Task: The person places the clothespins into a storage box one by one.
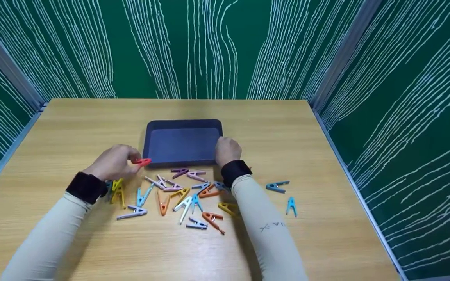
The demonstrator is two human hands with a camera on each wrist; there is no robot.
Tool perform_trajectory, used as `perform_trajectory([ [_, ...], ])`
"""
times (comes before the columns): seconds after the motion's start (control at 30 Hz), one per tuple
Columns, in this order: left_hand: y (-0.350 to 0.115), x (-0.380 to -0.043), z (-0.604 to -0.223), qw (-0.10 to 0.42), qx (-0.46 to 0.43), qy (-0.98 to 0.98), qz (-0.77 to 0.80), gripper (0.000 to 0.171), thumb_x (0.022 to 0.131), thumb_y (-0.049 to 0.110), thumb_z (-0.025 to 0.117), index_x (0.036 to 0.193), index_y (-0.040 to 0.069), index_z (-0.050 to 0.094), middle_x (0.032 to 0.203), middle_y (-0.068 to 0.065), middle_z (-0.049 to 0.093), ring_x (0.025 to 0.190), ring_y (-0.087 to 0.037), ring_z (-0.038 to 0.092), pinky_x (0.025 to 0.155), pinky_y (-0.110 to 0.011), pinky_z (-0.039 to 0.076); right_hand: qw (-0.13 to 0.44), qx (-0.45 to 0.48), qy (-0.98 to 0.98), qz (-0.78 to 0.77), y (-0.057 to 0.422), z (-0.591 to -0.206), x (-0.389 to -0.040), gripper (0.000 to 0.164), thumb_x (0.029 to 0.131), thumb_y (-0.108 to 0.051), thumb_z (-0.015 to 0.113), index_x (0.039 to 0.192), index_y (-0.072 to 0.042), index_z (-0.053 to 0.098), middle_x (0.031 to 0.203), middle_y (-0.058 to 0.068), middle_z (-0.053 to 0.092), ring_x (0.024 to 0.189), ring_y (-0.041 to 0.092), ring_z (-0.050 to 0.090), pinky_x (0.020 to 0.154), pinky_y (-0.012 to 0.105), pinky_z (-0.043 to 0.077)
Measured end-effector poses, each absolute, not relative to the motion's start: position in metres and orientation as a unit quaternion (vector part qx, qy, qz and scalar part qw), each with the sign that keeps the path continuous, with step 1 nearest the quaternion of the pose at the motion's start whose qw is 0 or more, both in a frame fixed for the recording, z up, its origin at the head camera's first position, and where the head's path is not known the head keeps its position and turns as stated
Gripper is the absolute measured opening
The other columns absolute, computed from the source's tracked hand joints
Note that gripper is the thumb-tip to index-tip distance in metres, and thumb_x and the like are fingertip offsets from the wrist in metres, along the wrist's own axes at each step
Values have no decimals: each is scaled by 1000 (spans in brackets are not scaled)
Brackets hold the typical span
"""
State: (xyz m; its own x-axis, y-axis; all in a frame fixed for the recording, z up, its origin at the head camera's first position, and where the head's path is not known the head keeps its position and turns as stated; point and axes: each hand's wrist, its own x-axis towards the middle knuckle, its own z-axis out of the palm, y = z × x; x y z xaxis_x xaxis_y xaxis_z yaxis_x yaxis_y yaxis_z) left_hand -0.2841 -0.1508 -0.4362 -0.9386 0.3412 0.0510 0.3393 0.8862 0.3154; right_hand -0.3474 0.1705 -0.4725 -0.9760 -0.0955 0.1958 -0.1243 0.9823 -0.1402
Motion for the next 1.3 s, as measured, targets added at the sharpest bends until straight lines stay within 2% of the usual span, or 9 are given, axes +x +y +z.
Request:
perform_trajectory([
  [0.2,-124,-296,-434,-34,185,968,166,12,72,25,64,69,17,57,66,3,53,60,-16,48,54,-30,38,90,51,-992,78,170,-473,-349,18,77,-3,47,82,4,62,81,23,60,72,37,59,59,46,46],
  [0.3,-110,-304,-435,-36,176,970,162,11,74,24,64,72,15,58,69,2,52,64,-17,48,58,-30,40,92,53,-991,76,169,-475,-349,18,76,-3,47,80,4,62,80,22,61,71,37,59,59,46,47],
  [0.47,-93,-319,-438,-59,178,974,124,11,73,22,64,72,12,60,73,-2,54,71,-21,49,64,-36,43,91,50,-992,72,168,-476,-349,19,77,-2,46,79,4,63,79,21,61,70,36,59,58,46,47],
  [0.73,-79,-336,-450,-108,157,979,74,16,71,22,66,69,9,59,78,-10,61,77,-29,54,66,-43,45,109,48,-991,62,166,-473,-346,18,79,-1,45,80,2,63,79,20,61,70,35,59,58,45,47],
  [0.9,-74,-341,-459,-101,138,982,86,20,71,24,69,71,7,60,80,-12,63,77,-30,56,66,-43,45,122,52,-989,62,167,-474,-344,18,79,-1,45,77,2,62,76,21,61,68,36,59,56,45,47],
  [1.1,-75,-339,-466,-90,140,979,115,34,67,37,72,74,7,58,76,-9,60,75,-28,56,65,-42,45,121,55,-989,58,168,-476,-344,18,79,-1,45,79,3,62,77,21,61,68,36,59,56,46,47],
  [1.2,-79,-336,-463,-94,147,978,119,39,68,42,70,81,6,60,81,-10,60,80,-29,55,69,-42,45,115,52,-990,56,168,-475,-345,18,79,-2,44,80,3,61,77,21,60,69,36,59,57,45,47],
  [1.3,-85,-332,-457,-95,146,976,129,46,70,43,68,95,4,62,89,-12,60,87,-30,53,75,-42,43,107,50,-992,53,169,-473,-346,18,80,-2,44,81,3,61,78,20,60,70,36,59,57,45,47],
])
